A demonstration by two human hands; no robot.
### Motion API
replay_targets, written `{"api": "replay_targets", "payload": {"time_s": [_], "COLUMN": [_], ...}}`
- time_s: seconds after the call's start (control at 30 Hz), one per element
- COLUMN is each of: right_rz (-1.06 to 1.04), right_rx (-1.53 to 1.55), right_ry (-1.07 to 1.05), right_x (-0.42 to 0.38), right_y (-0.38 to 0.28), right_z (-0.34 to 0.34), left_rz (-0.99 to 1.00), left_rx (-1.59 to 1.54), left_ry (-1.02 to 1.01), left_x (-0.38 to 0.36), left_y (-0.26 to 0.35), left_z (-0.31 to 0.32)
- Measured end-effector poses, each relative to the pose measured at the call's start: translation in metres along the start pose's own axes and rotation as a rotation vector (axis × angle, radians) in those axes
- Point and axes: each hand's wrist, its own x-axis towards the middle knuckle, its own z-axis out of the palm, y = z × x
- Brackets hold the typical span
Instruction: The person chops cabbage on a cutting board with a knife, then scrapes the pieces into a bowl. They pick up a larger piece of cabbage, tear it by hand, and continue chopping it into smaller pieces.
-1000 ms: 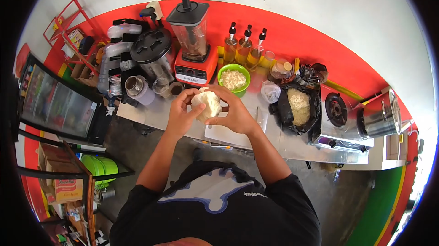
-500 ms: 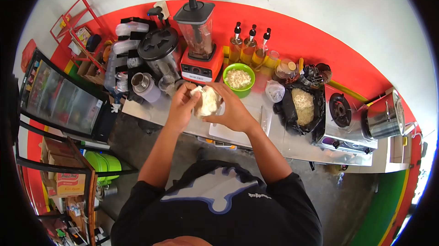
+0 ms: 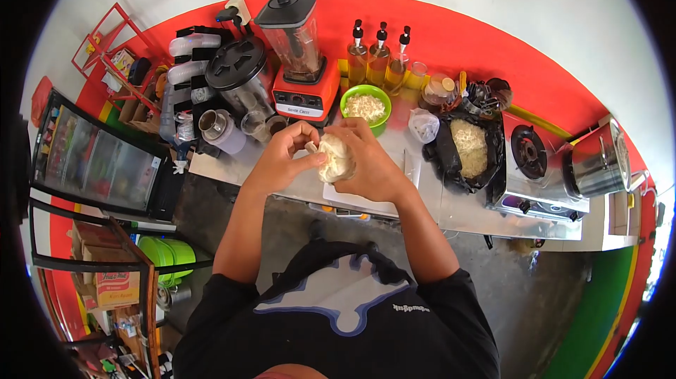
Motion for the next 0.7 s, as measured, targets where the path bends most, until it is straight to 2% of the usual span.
{"api": "replay_targets", "payload": {"time_s": [0.1, 0.17, 0.23, 0.37, 0.53, 0.7], "right_rz": [0.050, -0.010, 0.010, 0.007, 0.020, 0.017], "right_rx": [0.038, 0.048, 0.084, 0.092, 0.051, 0.053], "right_ry": [0.017, 0.048, 0.013, -0.010, 0.020, 0.021], "right_x": [-0.005, -0.007, -0.010, -0.015, -0.017, -0.019], "right_y": [-0.005, 0.000, -0.002, 0.001, -0.003, -0.002], "right_z": [-0.007, -0.010, -0.018, -0.026, -0.030, -0.035], "left_rz": [0.075, 0.109, 0.005, -0.063, 0.047, 0.054], "left_rx": [-0.029, -0.024, -0.156, -0.189, -0.021, 0.072], "left_ry": [0.019, 0.037, -0.034, -0.089, -0.049, -0.085], "left_x": [0.005, 0.006, 0.004, 0.005, 0.009, 0.011], "left_y": [-0.007, -0.009, -0.002, 0.001, -0.002, -0.004], "left_z": [0.007, 0.011, 0.012, 0.013, 0.019, 0.016]}}
